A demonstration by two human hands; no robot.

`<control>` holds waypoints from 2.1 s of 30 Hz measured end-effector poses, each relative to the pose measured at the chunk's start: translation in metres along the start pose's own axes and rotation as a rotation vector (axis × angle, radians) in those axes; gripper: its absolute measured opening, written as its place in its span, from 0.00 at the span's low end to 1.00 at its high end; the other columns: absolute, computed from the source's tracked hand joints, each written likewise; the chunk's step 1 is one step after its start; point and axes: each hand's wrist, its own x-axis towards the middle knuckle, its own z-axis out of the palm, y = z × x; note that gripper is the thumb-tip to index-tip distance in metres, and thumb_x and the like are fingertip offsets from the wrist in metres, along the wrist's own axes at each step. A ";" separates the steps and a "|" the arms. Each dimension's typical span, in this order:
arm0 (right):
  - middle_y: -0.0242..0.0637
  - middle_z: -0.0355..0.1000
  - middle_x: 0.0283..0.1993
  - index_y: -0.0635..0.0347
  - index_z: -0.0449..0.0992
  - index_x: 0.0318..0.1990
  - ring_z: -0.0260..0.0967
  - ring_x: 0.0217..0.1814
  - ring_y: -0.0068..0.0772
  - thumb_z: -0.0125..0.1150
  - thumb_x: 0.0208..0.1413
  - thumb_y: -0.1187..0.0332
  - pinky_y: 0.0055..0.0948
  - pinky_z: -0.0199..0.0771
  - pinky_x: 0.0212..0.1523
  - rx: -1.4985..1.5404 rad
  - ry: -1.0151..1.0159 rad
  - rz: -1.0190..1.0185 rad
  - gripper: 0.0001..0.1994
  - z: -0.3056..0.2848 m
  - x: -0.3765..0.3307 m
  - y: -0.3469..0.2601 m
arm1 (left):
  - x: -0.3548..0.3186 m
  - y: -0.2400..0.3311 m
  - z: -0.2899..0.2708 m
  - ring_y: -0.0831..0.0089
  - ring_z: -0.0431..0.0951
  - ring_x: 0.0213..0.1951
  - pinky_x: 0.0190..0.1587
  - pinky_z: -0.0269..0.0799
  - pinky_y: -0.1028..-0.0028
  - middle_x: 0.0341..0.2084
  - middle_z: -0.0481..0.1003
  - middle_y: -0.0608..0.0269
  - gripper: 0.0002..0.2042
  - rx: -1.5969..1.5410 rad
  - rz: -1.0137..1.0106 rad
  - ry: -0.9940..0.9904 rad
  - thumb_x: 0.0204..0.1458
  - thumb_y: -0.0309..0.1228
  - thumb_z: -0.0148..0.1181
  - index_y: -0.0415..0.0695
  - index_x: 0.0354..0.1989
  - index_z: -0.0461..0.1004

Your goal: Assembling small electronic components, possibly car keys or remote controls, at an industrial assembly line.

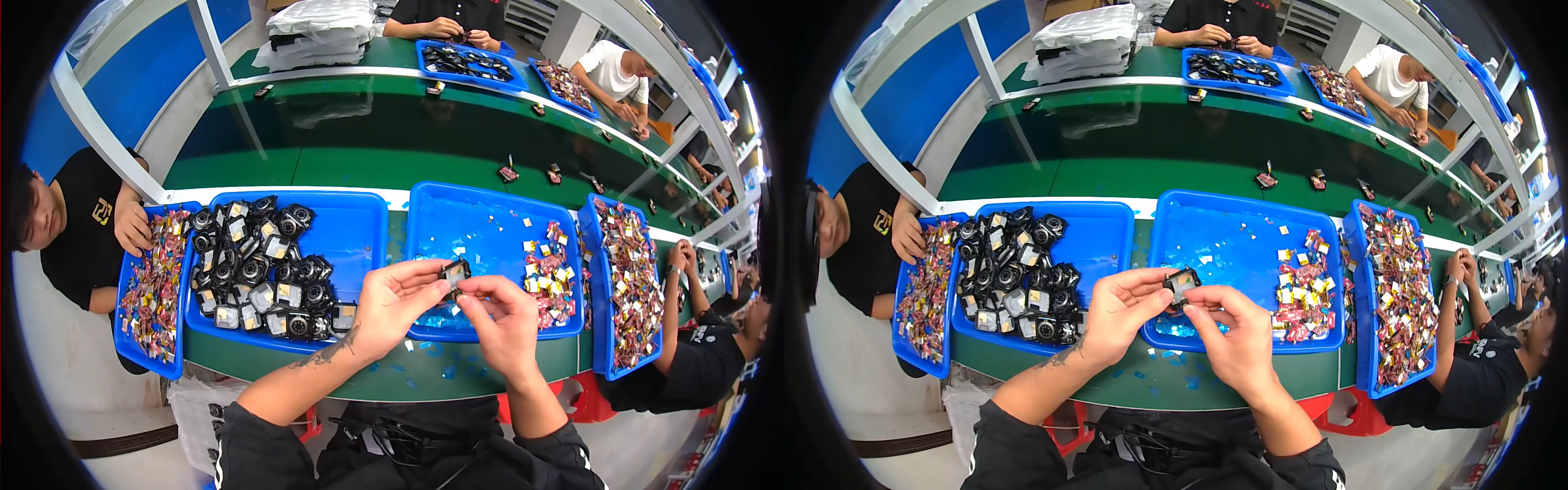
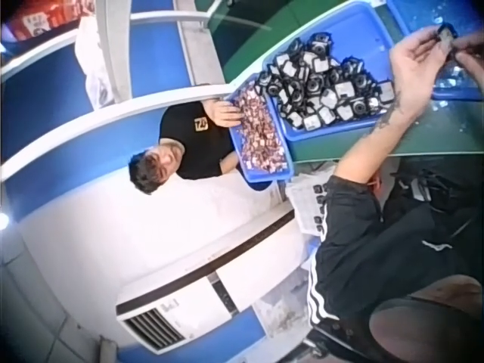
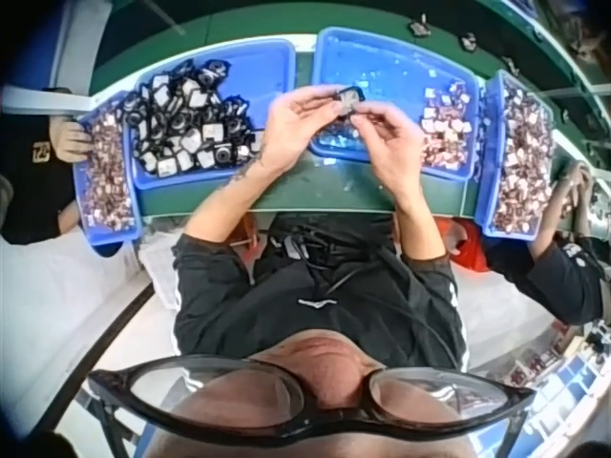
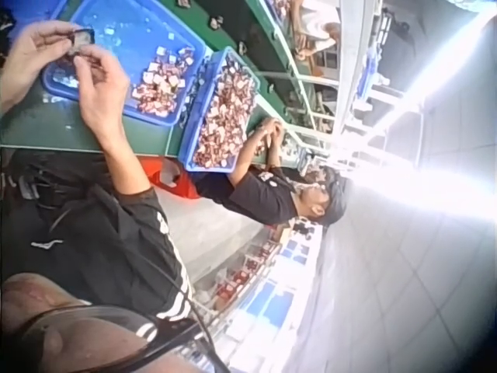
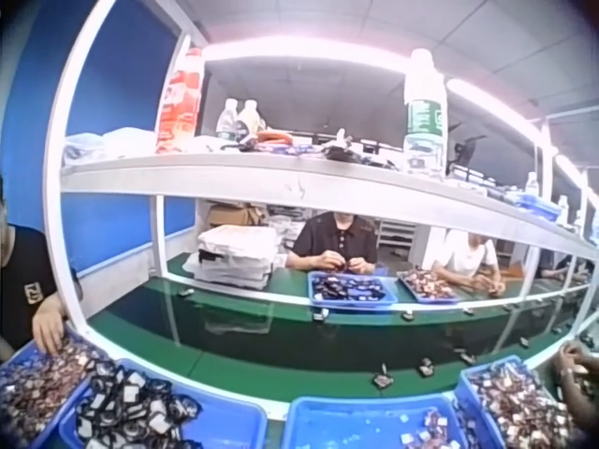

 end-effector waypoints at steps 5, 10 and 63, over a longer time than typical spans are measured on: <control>0.39 0.76 0.35 0.65 0.78 0.36 0.76 0.34 0.29 0.65 0.49 0.81 0.24 0.79 0.36 -0.172 0.026 -0.157 0.06 -0.004 0.007 -0.008 | -0.004 -0.003 -0.001 0.74 0.76 0.47 0.50 0.73 0.77 0.46 0.76 0.54 0.19 0.031 -0.019 -0.078 0.56 0.20 0.58 0.32 0.57 0.68; 0.38 0.76 0.32 0.64 0.79 0.34 0.75 0.32 0.25 0.66 0.48 0.80 0.22 0.75 0.29 -0.242 0.017 -0.200 0.06 -0.003 0.007 -0.019 | -0.007 0.001 0.005 0.71 0.76 0.49 0.53 0.73 0.75 0.48 0.75 0.52 0.19 0.029 0.045 -0.116 0.56 0.18 0.57 0.31 0.56 0.68; 0.40 0.75 0.37 0.70 0.72 0.41 0.76 0.37 0.25 0.63 0.52 0.81 0.23 0.80 0.41 0.128 0.062 -0.039 0.10 -0.005 -0.014 -0.005 | -0.008 0.007 0.007 0.68 0.79 0.44 0.49 0.75 0.74 0.46 0.75 0.48 0.13 0.329 0.297 -0.032 0.55 0.17 0.53 0.36 0.49 0.74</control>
